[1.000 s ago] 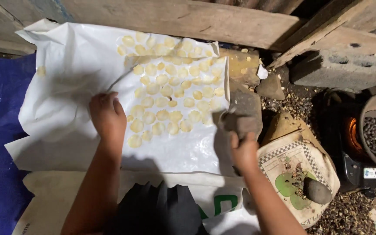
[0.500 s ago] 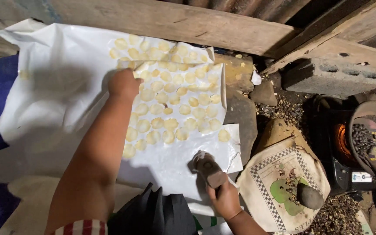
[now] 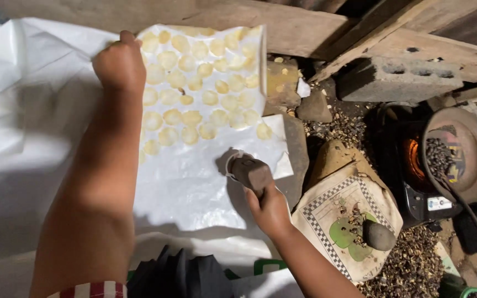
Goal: Cracking nuts with a wooden mallet and cleaning the kernels with a stone
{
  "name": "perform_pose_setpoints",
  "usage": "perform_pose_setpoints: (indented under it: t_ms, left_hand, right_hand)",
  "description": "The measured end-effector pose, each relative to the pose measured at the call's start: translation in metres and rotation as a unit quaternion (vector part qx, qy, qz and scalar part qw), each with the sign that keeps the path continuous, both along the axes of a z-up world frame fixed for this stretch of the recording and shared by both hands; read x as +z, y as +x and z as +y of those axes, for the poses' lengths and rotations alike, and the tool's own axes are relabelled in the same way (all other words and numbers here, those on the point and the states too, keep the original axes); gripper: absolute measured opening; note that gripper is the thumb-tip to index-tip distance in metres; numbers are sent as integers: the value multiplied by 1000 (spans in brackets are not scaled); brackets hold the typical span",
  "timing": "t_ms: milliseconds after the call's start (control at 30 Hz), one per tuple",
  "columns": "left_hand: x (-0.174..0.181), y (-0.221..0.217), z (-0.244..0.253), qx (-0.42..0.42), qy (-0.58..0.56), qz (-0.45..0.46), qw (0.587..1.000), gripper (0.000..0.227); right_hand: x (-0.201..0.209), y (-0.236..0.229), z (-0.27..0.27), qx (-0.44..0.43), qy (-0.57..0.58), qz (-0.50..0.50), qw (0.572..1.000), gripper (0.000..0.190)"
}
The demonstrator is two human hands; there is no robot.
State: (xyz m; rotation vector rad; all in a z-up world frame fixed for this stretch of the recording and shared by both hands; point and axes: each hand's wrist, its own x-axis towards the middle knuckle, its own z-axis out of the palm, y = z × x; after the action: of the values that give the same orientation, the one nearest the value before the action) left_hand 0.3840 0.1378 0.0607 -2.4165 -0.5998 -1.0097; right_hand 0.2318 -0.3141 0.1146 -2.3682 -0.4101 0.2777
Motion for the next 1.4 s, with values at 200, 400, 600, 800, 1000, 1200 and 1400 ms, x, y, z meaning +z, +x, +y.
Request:
perform_pose_setpoints:
  t_ms: [200, 400, 600, 800, 1000, 1200, 1400]
  left_hand:
    - [7, -17, -32, 9, -229, 240, 943, 96]
    - [125, -106, -144, -231, -61, 126, 963, 71]
    - [167, -114, -307, -412, -285, 152, 852, 44]
    - [124, -129, -468, -526, -12, 535, 661, 63]
    - [25, -132, -584, -500, -194, 503, 678, 85]
    - [18, -189, -612, -555, -206, 478, 649, 66]
    - [15, -235, -615, -650, -263, 462, 543, 48]
  right_hand:
    - [35, 34, -9, 190, -238, 118, 945, 55]
    - [186, 93, -180, -34, -479, 210, 852, 49]
    - [91, 113, -509, -331, -529, -55, 780, 84]
    - [100, 94, -534, -407, -10, 271, 872, 59]
    - [29, 106, -576, -385, 166, 200, 885, 25]
    - [8, 109, -588, -384, 184, 214, 879, 27]
    - [18, 106, -582, -374, 168, 200, 890, 26]
